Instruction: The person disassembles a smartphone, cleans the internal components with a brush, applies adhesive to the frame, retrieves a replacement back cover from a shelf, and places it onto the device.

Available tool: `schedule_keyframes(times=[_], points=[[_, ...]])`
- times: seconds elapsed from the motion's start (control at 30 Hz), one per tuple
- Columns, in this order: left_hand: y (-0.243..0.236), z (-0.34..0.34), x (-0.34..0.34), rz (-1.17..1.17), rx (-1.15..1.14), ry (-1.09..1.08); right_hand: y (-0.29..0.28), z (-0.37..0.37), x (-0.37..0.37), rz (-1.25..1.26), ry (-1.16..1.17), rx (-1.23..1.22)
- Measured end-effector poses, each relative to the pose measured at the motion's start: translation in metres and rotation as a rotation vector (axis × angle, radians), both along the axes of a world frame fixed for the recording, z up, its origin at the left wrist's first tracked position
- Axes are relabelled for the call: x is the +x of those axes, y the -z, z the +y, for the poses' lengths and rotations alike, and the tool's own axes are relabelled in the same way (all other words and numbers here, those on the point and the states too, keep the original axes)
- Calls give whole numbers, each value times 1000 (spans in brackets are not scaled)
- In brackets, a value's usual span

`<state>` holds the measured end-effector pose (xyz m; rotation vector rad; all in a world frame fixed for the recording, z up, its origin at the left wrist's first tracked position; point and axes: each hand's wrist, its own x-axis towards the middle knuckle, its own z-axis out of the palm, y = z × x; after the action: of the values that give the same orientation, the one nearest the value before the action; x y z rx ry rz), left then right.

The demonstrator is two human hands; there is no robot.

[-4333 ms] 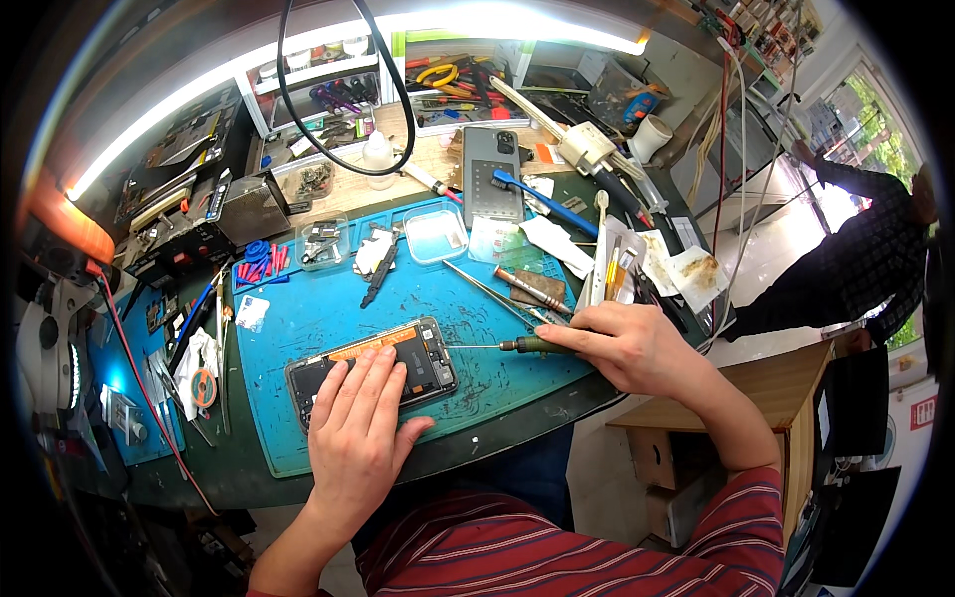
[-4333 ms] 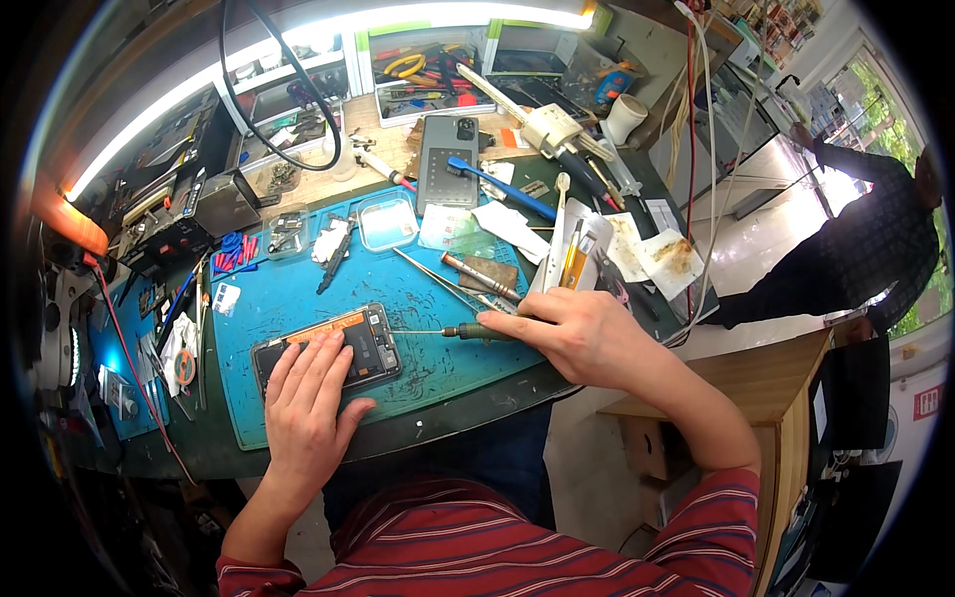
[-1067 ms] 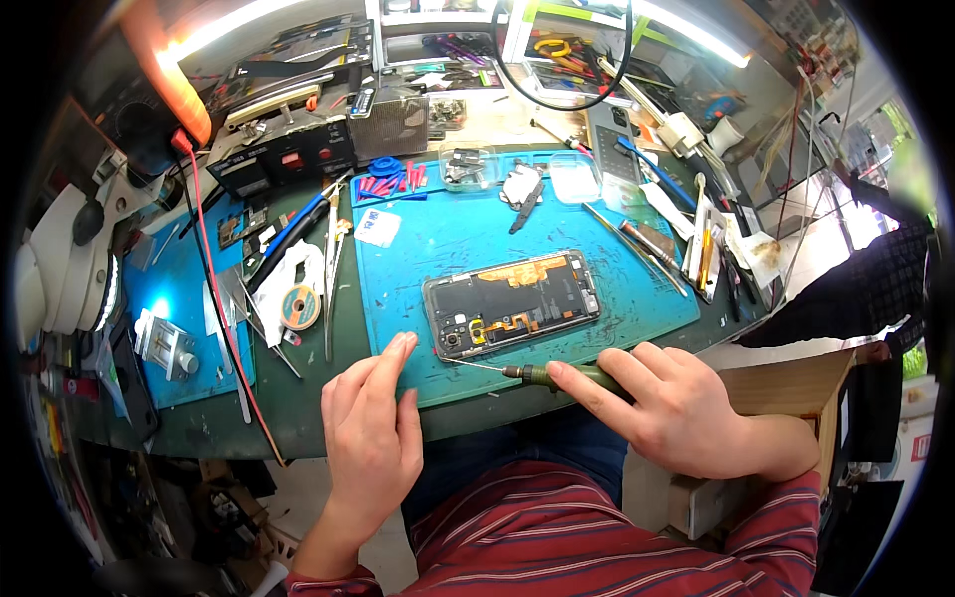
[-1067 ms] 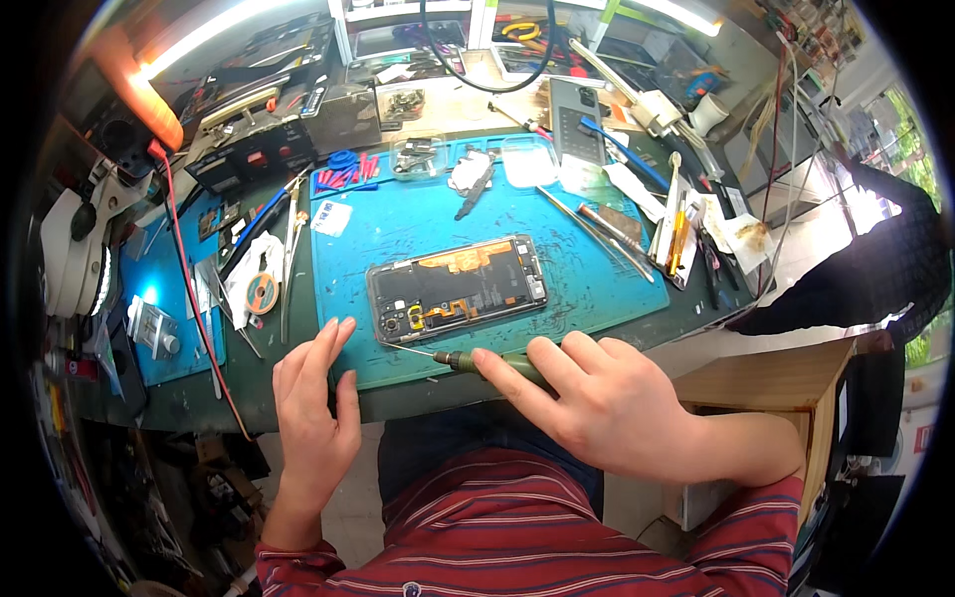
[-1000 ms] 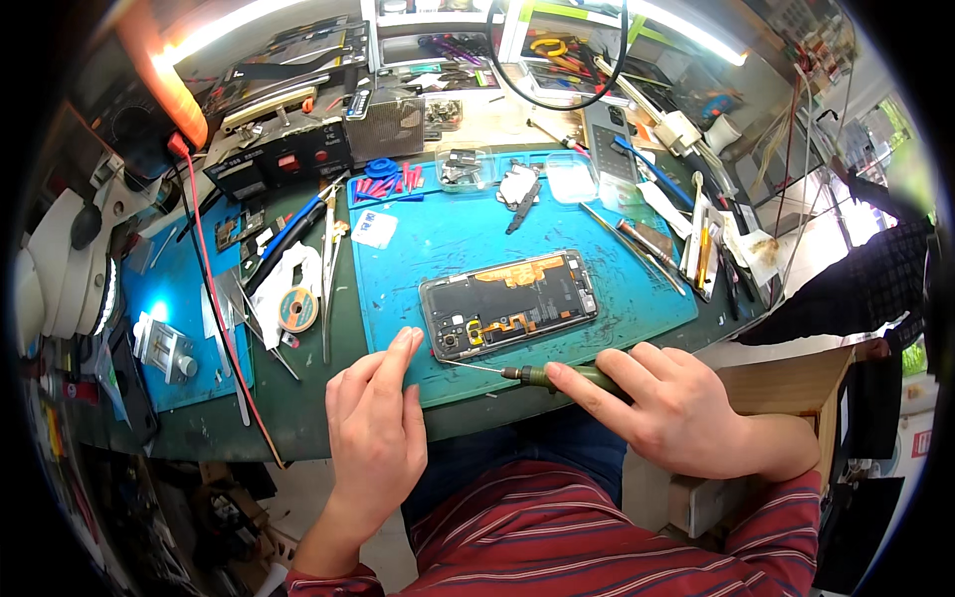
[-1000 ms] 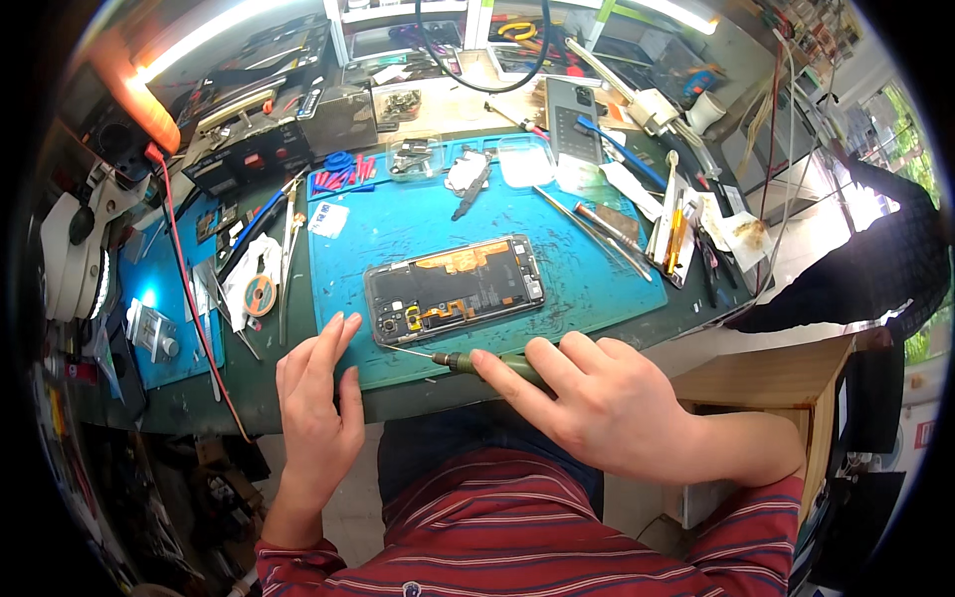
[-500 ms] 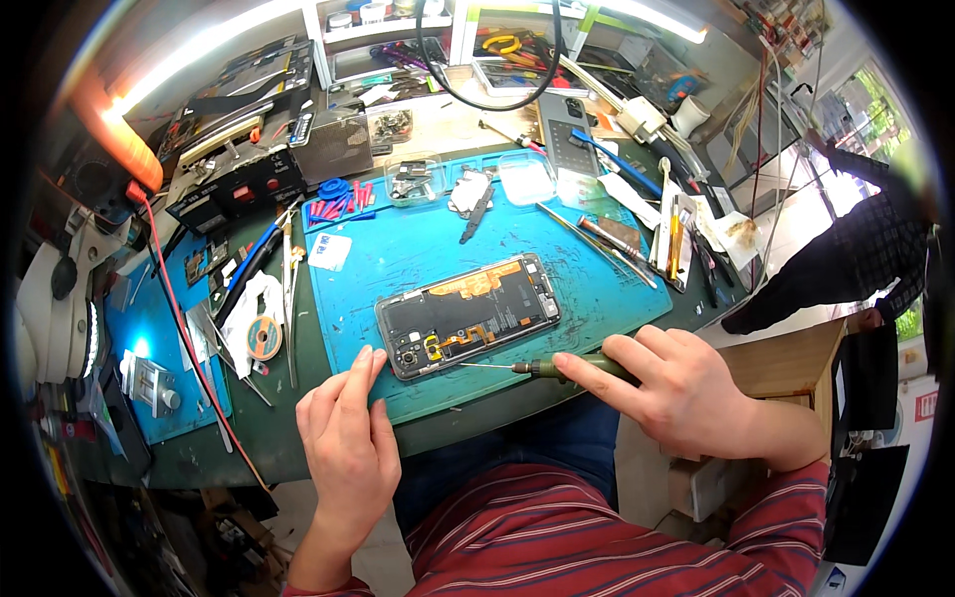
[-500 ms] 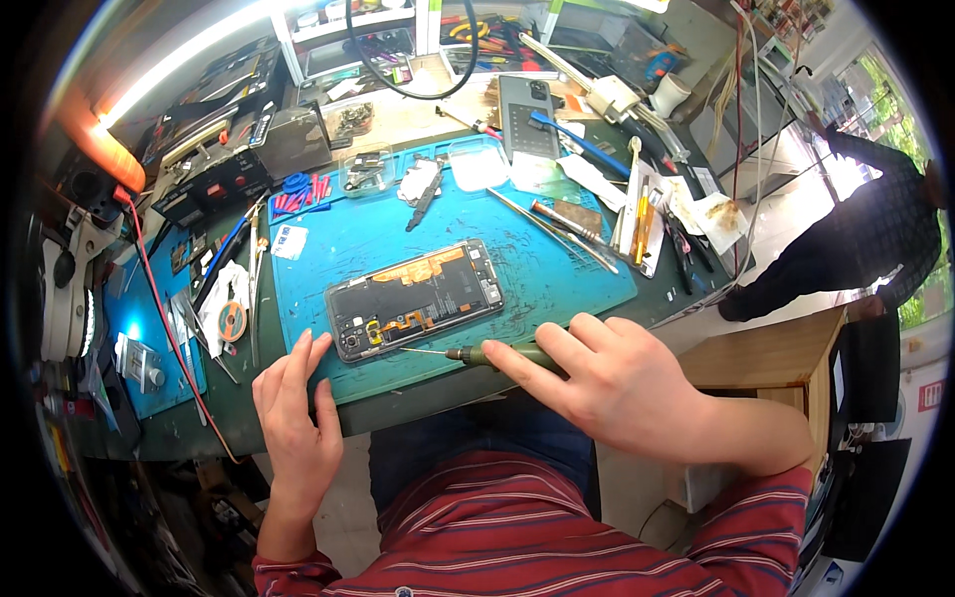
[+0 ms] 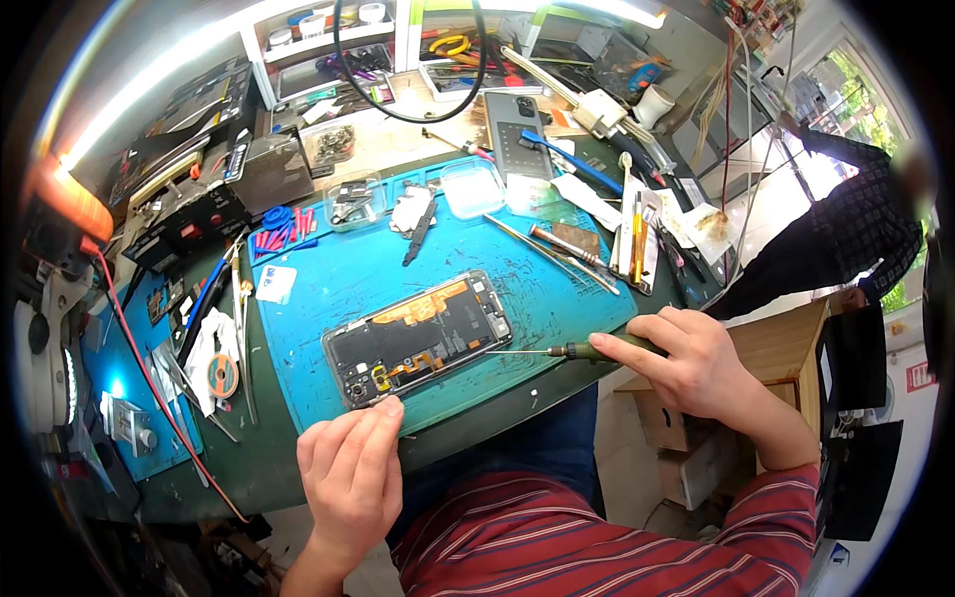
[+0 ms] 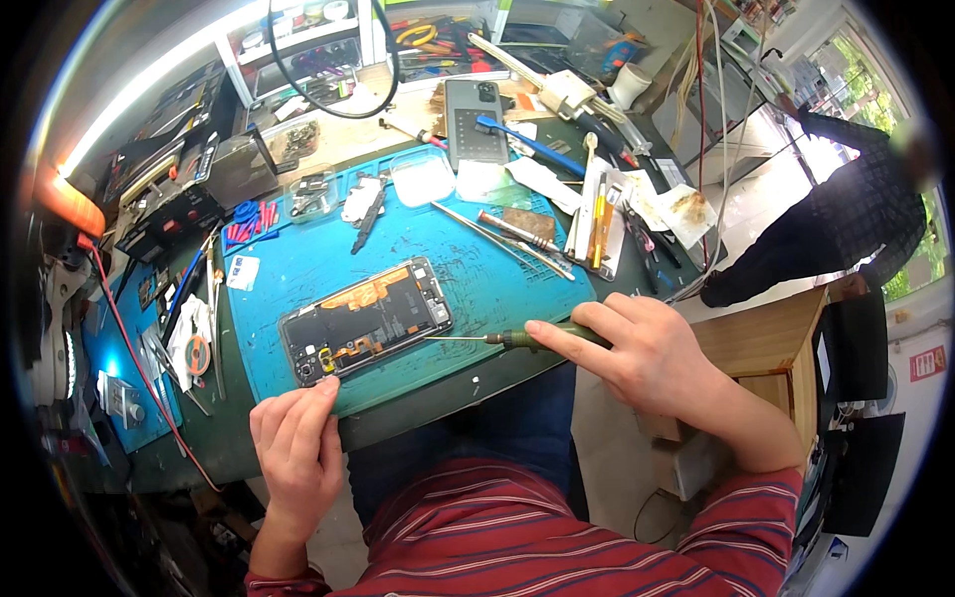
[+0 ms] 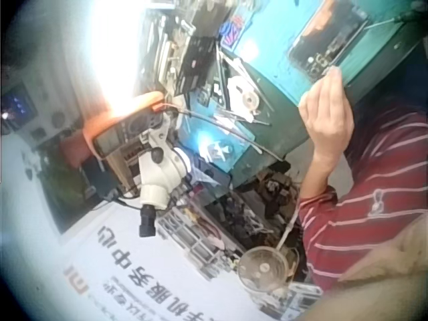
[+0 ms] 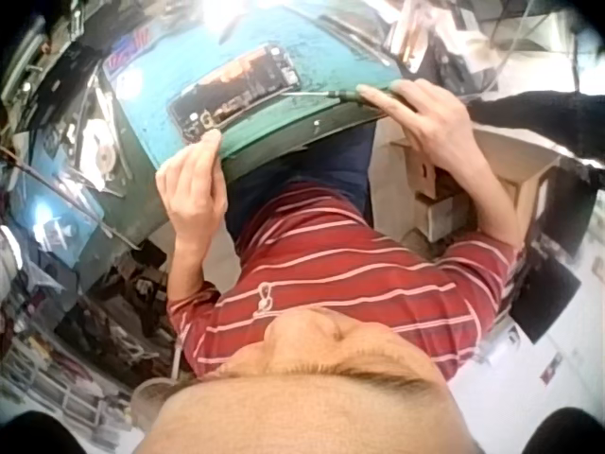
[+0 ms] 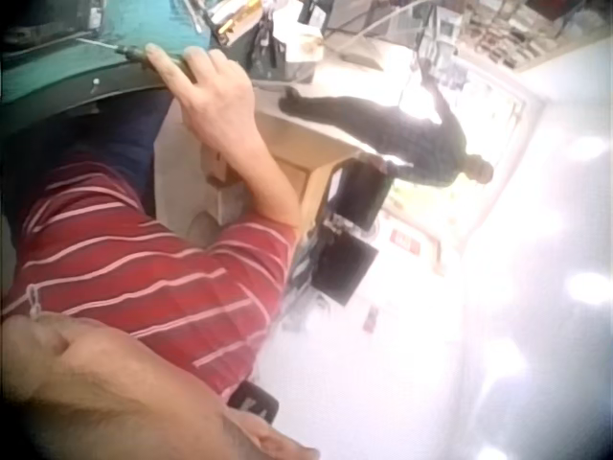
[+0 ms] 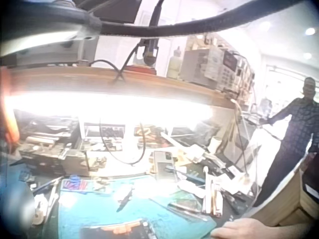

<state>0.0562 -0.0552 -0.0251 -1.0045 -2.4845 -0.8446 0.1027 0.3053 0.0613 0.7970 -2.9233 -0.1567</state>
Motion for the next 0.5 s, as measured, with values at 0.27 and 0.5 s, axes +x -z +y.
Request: schedule_keyframes(times=[0.27, 0.5], points=[[3, 12, -3, 13, -41, -47, -5, 18, -10, -22, -29, 31], [7, 9, -1, 13, -52, -153, -16, 15, -39, -62, -142, 62]])
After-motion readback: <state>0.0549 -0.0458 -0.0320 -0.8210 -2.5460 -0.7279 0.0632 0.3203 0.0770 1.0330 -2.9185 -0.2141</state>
